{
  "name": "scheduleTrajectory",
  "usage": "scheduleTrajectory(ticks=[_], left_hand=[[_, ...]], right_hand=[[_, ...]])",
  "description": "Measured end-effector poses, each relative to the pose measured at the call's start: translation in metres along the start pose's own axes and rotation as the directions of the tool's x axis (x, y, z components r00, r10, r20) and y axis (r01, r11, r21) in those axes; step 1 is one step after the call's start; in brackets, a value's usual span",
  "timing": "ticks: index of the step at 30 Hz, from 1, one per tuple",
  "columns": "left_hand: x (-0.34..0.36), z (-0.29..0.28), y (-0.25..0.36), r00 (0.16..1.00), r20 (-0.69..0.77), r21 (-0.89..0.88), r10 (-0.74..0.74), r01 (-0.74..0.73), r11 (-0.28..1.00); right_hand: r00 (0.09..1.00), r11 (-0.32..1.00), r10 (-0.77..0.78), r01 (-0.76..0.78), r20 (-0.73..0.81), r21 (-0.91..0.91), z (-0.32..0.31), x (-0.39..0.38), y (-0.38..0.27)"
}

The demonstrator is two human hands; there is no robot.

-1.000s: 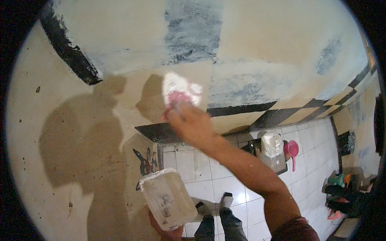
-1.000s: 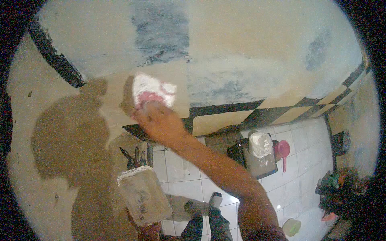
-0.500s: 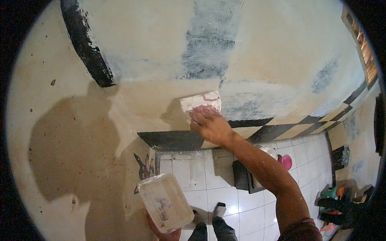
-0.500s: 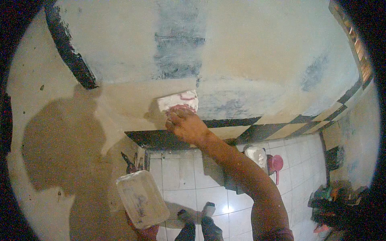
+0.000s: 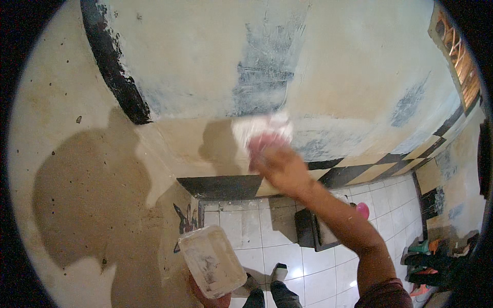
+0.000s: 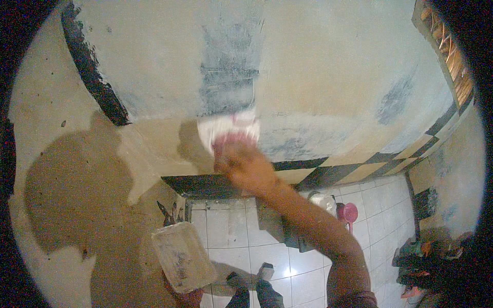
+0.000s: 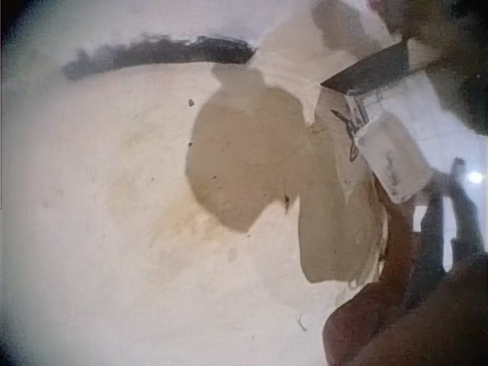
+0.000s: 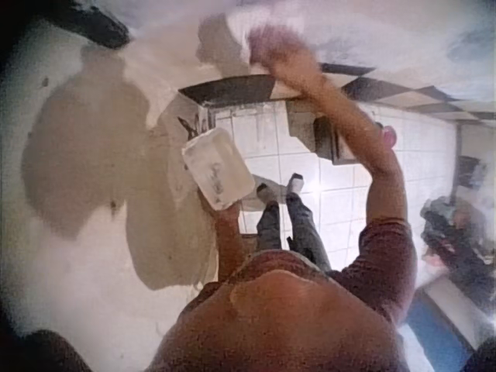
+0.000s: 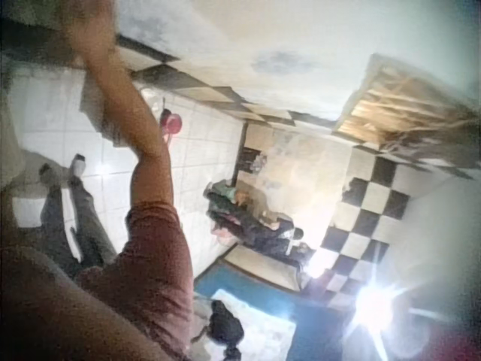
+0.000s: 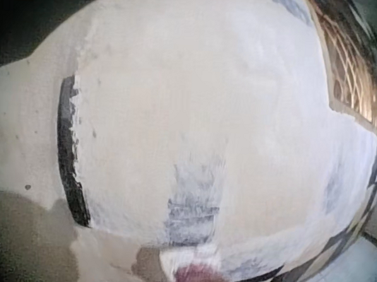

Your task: The person applies a white plaster substance to a wall with a spatula, spreading it over dark patches.

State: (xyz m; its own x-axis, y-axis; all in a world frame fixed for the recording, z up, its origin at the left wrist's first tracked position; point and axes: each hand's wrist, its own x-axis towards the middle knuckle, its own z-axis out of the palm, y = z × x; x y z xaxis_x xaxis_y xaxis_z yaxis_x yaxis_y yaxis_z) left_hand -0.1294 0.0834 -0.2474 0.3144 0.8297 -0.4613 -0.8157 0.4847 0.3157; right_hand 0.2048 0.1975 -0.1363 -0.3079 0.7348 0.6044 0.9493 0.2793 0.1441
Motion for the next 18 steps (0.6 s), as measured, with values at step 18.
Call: scheduleTrajectory(ticks=[18], left_hand=[[-0.006,0.005,-0.010,1.000,0.011,0.004,-0.027,0.027,1.000]], right_hand=[[0.971,0.993,0.073,-0.050,0.229,-0.106,0.072,-0.092,0.010]])
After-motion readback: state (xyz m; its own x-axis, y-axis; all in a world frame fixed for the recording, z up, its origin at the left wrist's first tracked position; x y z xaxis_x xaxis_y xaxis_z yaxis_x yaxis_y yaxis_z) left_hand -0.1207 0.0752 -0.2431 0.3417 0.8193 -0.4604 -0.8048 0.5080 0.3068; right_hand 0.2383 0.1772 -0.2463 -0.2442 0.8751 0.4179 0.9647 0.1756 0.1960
